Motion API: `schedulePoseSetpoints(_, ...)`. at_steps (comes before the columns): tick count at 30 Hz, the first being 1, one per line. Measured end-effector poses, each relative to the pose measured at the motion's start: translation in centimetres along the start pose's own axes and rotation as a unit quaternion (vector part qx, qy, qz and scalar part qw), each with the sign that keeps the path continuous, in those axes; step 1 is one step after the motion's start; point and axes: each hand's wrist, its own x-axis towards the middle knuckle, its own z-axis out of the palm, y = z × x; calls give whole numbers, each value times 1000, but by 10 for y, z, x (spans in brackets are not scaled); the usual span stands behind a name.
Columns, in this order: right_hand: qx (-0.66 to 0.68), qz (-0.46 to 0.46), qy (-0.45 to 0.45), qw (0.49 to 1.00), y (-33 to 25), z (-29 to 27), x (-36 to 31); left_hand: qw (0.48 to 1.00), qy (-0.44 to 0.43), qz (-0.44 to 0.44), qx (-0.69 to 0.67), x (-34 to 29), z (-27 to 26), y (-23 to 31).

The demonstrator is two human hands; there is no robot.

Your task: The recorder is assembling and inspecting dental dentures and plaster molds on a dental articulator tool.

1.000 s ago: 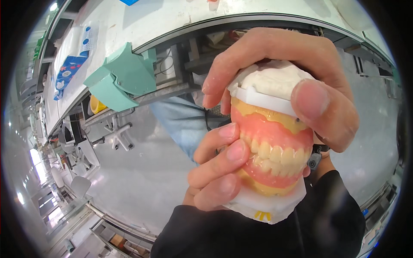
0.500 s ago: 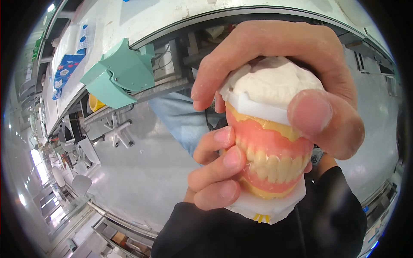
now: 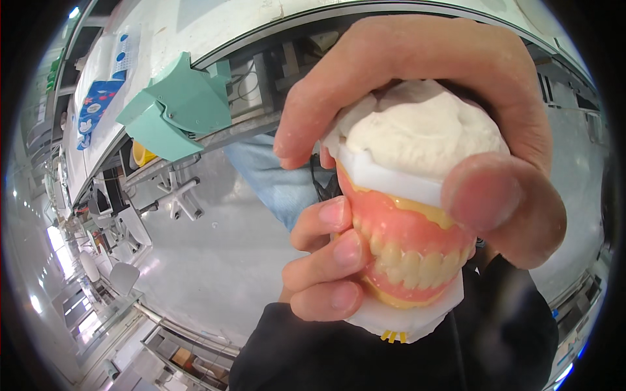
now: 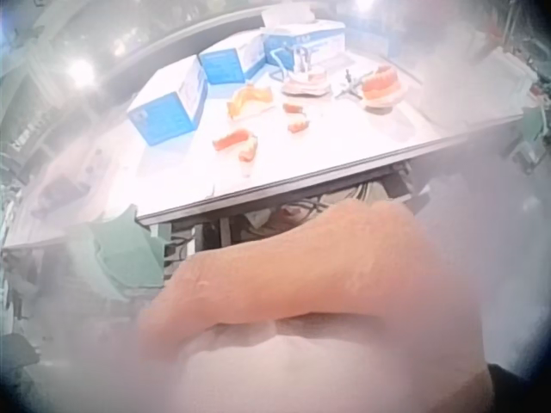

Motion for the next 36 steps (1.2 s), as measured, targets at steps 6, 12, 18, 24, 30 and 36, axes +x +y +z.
schedulePoseSetpoints(6, -8, -8, 5, 1000, 7, 3, -5, 1000, 12, 3, 18, -4, -1, 3)
schedulePoseSetpoints(12, -18, -7, 6, 1000, 6, 4, -6, 999, 2, 21, 29, -3, -2, 2)
schedulePoseSetpoints(18, -18, -5, -11, 1000, 5, 2, -9, 999, -6, 27, 37, -1, -3, -3)
schedulePoseSetpoints(24, -34, -12, -20, 999, 3, -1, -8, 999, -11, 18, 48, 2, -4, -7)
schedulePoseSetpoints(30, -53, -22, -3, 998, 7, 0, -11, 996, -48, 56, 45, 6, -14, -15)
schedulePoseSetpoints(36, -92, -35, 2, 995, 2, 9, -20, 995, 46, 74, 43, 5, 1, -21)
